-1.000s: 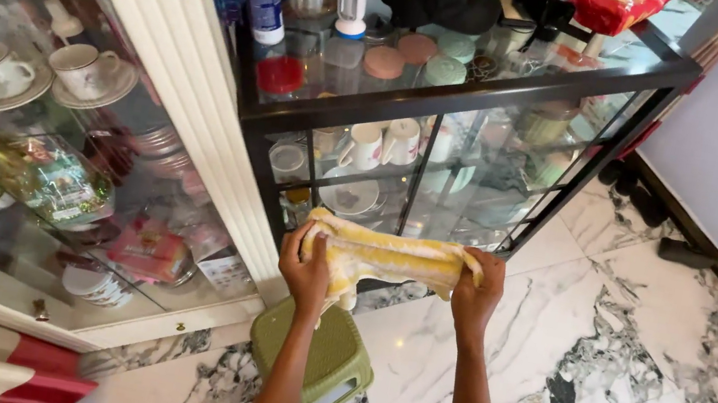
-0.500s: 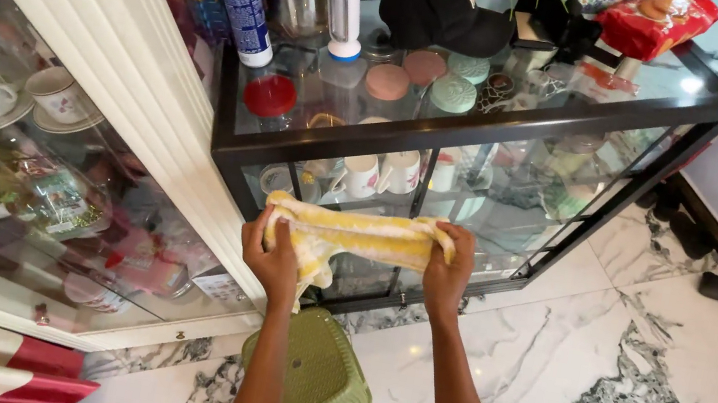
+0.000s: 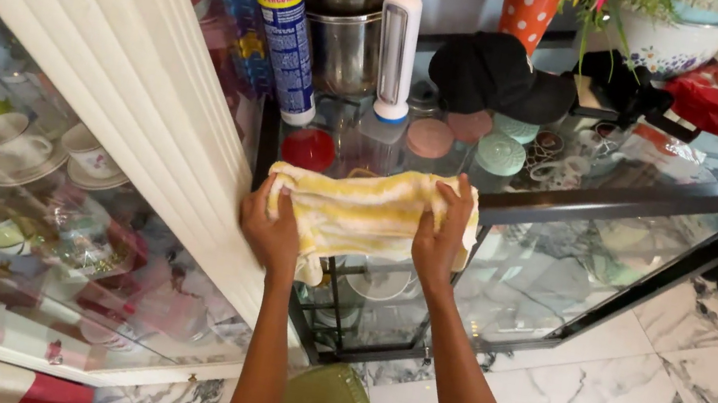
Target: Wiping the glass surfaces and frame of a display cabinet using a cloth.
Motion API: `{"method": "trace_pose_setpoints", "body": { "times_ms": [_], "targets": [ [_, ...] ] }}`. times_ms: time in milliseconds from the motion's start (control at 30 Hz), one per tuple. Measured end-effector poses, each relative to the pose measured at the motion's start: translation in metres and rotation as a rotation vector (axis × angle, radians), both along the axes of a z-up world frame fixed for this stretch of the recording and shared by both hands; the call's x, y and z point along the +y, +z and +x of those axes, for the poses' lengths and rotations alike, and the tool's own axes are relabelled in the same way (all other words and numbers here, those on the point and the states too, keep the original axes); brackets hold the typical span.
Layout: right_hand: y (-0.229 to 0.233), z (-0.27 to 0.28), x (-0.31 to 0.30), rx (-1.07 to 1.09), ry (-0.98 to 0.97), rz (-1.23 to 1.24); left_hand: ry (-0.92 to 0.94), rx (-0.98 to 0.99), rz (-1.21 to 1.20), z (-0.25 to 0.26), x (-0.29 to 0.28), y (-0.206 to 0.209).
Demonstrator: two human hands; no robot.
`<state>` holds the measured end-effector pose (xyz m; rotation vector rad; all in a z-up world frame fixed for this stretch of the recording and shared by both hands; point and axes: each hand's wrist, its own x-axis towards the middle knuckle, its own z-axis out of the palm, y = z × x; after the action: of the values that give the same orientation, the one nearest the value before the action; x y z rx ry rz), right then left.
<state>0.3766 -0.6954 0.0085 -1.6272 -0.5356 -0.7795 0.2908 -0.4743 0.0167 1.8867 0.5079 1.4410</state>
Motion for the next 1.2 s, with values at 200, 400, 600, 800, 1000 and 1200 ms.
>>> {"method": "trace_pose_setpoints", "body": {
  "times_ms": [200,400,600,800,1000,1200],
  "targets": [
    [0.003,0.023,0.0,0.025,-0.137,-0.49,0.013,0.154,0.006,0.015,-0.014,0.014],
    [0.002,0.053,-0.034,0.024,-0.205,-0.505,0.076,0.207,0.104,0.035,-0.032,0.013],
    [-0.002,0.085,-0.08,-0.033,-0.23,-0.467,0.136,0.215,0.033,0.051,-0.069,0.022],
    [0.0,0.124,-0.143,-0.045,-0.224,-0.453,0.157,0.262,0.018,0.081,-0.117,0.012],
    [0.008,0.155,-0.203,-0.034,-0.202,-0.46,0.06,0.147,0.09,0.1,-0.171,0.005],
    [0.011,0.181,-0.244,0.134,-0.255,-0.388,-0.006,0.17,0.037,0.117,-0.225,0.004]
  ]
}}
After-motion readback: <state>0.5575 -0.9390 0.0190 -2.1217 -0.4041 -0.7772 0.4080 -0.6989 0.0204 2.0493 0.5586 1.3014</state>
